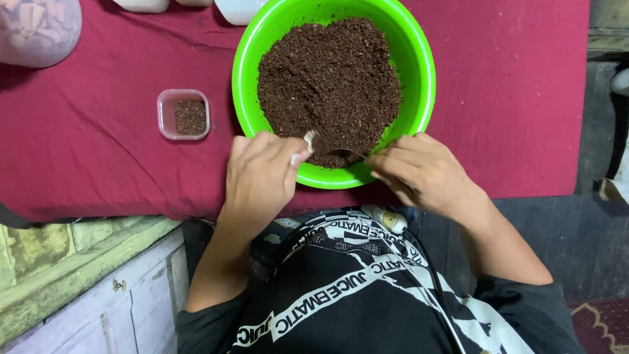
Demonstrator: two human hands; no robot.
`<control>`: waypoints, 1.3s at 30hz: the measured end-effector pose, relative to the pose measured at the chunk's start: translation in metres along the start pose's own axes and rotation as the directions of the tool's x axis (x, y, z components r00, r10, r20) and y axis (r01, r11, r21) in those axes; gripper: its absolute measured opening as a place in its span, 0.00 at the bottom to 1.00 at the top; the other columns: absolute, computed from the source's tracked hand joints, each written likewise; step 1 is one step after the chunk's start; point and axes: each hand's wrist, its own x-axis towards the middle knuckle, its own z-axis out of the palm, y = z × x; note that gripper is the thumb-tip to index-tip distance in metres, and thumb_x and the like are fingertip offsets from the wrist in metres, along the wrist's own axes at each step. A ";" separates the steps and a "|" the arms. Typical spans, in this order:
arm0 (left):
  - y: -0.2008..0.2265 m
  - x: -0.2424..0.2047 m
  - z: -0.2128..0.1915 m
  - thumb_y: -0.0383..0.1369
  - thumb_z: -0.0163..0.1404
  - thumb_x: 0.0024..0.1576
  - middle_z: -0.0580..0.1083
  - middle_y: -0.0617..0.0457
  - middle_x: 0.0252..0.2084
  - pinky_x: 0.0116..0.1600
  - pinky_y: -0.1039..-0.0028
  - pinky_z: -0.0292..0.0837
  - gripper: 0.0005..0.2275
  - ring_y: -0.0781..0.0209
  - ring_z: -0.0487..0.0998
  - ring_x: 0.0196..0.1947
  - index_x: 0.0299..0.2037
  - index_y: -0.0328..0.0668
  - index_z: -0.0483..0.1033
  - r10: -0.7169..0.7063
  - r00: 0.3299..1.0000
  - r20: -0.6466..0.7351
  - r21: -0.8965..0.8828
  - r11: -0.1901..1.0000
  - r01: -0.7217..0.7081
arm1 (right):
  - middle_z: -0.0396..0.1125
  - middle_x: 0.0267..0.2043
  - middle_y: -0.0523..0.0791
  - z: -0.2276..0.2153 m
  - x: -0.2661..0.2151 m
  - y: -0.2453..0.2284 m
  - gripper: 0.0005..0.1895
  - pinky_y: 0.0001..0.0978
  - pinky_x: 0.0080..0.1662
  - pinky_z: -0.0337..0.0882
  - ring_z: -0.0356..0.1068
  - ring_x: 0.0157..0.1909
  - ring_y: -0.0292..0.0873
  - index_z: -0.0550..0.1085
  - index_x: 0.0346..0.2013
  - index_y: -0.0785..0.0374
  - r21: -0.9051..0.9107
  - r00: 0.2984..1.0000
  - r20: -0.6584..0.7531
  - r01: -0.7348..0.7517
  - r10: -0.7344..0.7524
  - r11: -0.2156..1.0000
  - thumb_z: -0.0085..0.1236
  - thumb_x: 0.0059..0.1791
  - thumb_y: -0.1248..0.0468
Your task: Mixing soil substrate in a green bowl using hands and a spoon to ensure a uniform blend.
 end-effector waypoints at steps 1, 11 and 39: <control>0.001 -0.004 0.003 0.36 0.48 0.65 0.76 0.61 0.31 0.43 0.68 0.64 0.03 0.59 0.78 0.40 0.40 0.54 0.74 0.023 0.999 0.042 -0.035 0.999 -0.021 | 0.75 0.34 0.48 0.003 -0.003 0.004 0.01 0.40 0.37 0.67 0.73 0.37 0.51 0.78 0.36 0.64 0.041 0.998 0.053 0.014 -0.016 0.999 0.60 0.50 0.69; -0.017 0.036 0.006 0.32 0.51 0.67 0.77 0.61 0.35 0.39 0.64 0.53 0.04 0.56 0.69 0.35 0.40 0.49 0.75 -0.020 0.981 -0.192 0.217 0.974 0.062 | 0.76 0.41 0.44 0.010 0.031 0.084 0.11 0.42 0.43 0.68 0.78 0.42 0.48 0.77 0.49 0.69 -0.125 0.984 -0.174 0.023 -0.044 0.992 0.54 0.58 0.83; -0.142 0.097 0.040 0.23 0.42 0.67 0.70 0.49 0.28 0.34 0.59 0.57 0.10 0.53 0.69 0.28 0.32 0.34 0.72 -0.004 0.954 -0.298 -0.283 0.955 -0.084 | 0.75 0.44 0.52 0.045 0.114 0.100 0.10 0.43 0.43 0.68 0.72 0.40 0.52 0.79 0.55 0.68 0.252 0.995 0.076 0.045 -0.067 0.967 0.52 0.63 0.67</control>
